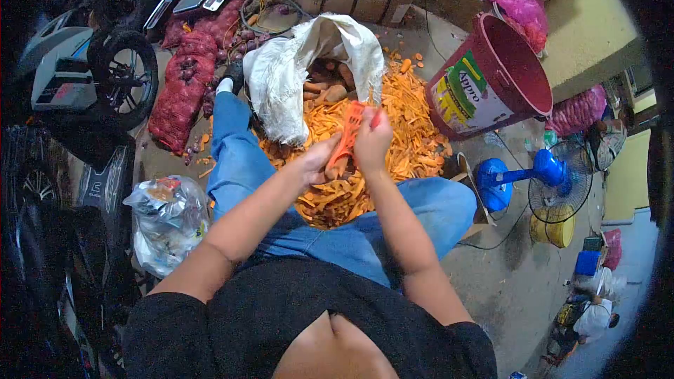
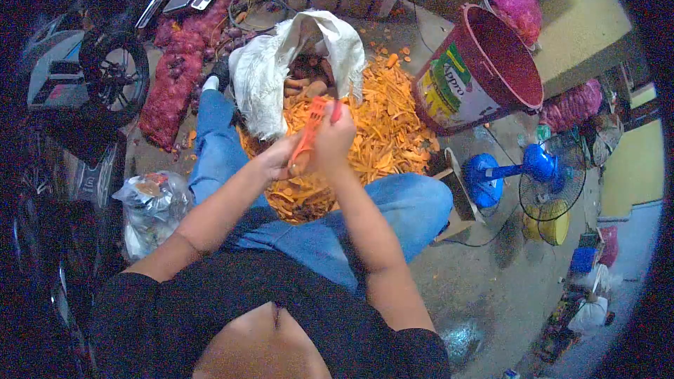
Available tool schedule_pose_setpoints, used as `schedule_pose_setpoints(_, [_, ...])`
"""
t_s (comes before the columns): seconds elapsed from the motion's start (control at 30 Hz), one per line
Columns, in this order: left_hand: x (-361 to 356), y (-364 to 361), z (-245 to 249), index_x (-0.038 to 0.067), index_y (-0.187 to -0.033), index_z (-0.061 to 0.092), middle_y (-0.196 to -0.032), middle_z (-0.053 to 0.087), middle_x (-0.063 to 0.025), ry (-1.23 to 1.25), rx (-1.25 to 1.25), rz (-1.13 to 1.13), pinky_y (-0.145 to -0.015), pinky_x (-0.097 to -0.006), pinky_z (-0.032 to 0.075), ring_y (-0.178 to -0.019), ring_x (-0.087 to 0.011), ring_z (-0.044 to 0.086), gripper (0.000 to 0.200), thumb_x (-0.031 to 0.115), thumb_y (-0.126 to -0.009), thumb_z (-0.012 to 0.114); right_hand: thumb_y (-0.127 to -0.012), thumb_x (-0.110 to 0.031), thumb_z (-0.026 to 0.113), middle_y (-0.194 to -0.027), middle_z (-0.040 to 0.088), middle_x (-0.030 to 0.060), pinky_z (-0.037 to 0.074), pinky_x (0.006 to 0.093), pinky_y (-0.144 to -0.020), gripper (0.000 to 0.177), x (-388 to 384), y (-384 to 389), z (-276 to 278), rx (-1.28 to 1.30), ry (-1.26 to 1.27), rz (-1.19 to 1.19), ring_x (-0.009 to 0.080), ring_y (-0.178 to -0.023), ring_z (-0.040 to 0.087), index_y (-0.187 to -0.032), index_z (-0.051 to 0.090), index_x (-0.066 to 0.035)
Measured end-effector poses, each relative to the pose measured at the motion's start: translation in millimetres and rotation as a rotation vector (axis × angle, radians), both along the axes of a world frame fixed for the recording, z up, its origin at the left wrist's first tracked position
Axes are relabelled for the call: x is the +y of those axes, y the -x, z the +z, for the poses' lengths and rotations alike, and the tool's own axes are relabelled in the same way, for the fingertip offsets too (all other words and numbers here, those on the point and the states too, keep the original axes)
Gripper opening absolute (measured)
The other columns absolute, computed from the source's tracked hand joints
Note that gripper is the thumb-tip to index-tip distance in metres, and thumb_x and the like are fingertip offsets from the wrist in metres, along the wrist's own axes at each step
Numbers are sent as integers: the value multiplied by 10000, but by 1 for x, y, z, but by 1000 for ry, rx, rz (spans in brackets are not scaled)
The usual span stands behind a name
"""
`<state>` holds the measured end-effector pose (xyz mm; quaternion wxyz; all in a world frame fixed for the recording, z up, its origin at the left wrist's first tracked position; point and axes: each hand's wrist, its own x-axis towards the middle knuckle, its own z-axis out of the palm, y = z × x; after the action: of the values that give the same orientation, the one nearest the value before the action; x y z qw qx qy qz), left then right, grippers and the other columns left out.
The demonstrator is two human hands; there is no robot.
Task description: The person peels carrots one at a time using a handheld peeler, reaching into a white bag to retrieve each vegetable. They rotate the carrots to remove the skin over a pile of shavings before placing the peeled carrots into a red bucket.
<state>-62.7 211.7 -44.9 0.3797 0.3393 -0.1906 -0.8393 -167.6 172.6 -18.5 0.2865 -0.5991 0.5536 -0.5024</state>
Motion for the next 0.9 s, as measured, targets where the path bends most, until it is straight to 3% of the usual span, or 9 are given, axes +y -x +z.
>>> schedule_pose_setpoints(0.17, [21,8,18,68,-989,408,-850,480,-95,-58,-191,-180,-489,-277,484,-675,-148,523,418,420,-832,248,-799,-161,439,-587,487,39,370,258,-535,188,-60,61,2,-142,-45,-426,126,-559,450,-729,492,6])
schedule_pose_setpoints(0.23, [20,10,8,74,-1004,407,-838,474,-92,-106,154,-184,-481,-275,469,-668,-153,513,420,427,-827,266,-796,-149,446,-593,468,3,376,250,-525,162,-69,75,-6,-259,-98,-557,109,-555,450,-709,486,-19])
schedule_pose_setpoints(0.27, [19,11,16,84,-988,416,-806,484,-84,-143,161,-98,-456,-264,441,-630,-164,504,390,412,-830,274,-796,-149,446,-593,468,3,376,250,-525,162,-61,67,6,-258,-96,-557,109,-555,450,-709,486,-19])
schedule_pose_setpoints(0.33, [13,9,15,87,-986,419,-792,489,-79,-153,112,-48,-458,-270,442,-610,-172,504,372,393,-835,272,-795,-146,454,-589,444,-19,362,248,-476,150,-29,33,38,-842,43,-144,92,-516,424,-689,477,-42])
schedule_pose_setpoints(0.4, [8,4,13,75,-999,435,-748,517,-73,-242,88,0,-479,-288,466,-565,-184,516,353,352,-839,285,-798,-156,455,-593,436,-46,348,239,-454,148,-16,19,16,-670,20,79,83,-496,406,-681,474,-67])
schedule_pose_setpoints(0.57, [9,10,14,56,-965,461,-759,536,-87,-190,69,152,-494,-285,480,-572,-171,534,367,361,-827,313,-810,-184,430,-546,436,24,344,260,-459,208,19,-2,12,40,-6,36,107,-476,403,-678,458,-25])
schedule_pose_setpoints(0.73, [15,6,28,71,-995,430,-829,504,-91,-88,-114,-90,-473,-270,476,-621,-169,542,395,399,-825,288,-794,-196,450,-561,482,73,343,292,-478,238,-56,37,-30,-173,46,-371,149,-507,434,-662,462,1])
schedule_pose_setpoints(0.8, [16,5,27,70,-942,438,-768,492,-75,-102,-129,-126,-464,-273,471,-629,-161,532,405,417,-826,265,-778,-167,446,-600,535,120,377,338,-501,200,-62,57,-13,-37,-99,-515,230,-515,503,-687,479,9])
schedule_pose_setpoints(0.9, [8,3,13,60,-985,436,-716,501,-63,-175,-13,-68,-468,-278,471,-647,-165,542,433,418,-828,251,-787,-156,437,-599,524,106,384,337,-505,199,-60,58,-5,-286,-137,-501,199,-516,505,-696,473,17])
